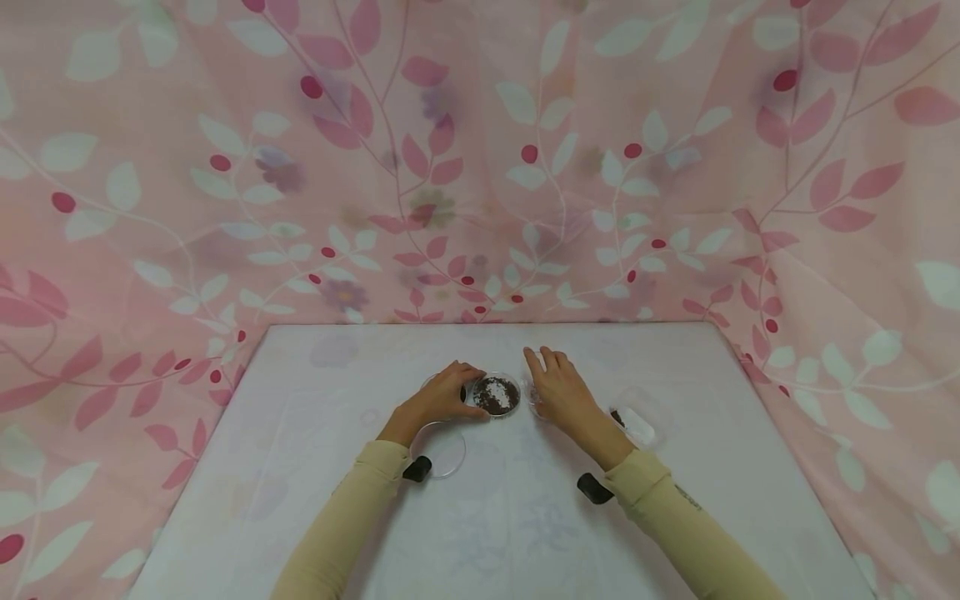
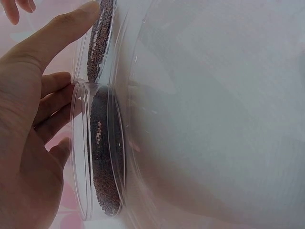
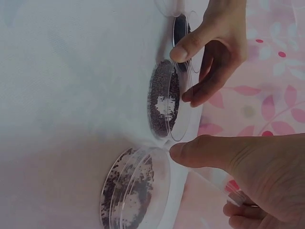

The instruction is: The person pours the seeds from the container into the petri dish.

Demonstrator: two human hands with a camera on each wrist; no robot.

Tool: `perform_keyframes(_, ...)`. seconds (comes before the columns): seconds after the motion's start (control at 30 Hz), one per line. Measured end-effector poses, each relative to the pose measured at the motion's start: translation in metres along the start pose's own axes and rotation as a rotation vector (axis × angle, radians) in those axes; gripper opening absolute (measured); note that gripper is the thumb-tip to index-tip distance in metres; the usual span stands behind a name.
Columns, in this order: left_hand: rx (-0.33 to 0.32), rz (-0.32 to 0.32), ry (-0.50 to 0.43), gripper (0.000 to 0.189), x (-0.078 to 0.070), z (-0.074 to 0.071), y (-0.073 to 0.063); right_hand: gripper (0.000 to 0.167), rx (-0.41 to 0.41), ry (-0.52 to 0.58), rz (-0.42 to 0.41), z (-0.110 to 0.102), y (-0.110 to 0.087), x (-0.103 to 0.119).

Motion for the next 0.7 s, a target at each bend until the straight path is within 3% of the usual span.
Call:
perform_keyframes(0.33, -0.009, 0.006, 0.001, 0.082, 0.0003, 0.0, -0.0003, 0.087, 0.019, -0.003, 0.014, 0.0018, 0.0006, 0.0012)
perform_keyframes(0.7, -0.012, 0.007, 0.014, 0.083, 0.0, 0.0006, 0.0, 0.101, 0.069, 0.034, 0.037, 0.0018, 0.001, 0.0015)
Point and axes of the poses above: each hand's wrist, its own y-axis towards the middle knuckle, its own z-axis out of the palm, x = y × z, the point moved 2 cm from there along y, towards the middle knuckle, and after that the axes turned 11 degrees about y, right-handed, at the moved point
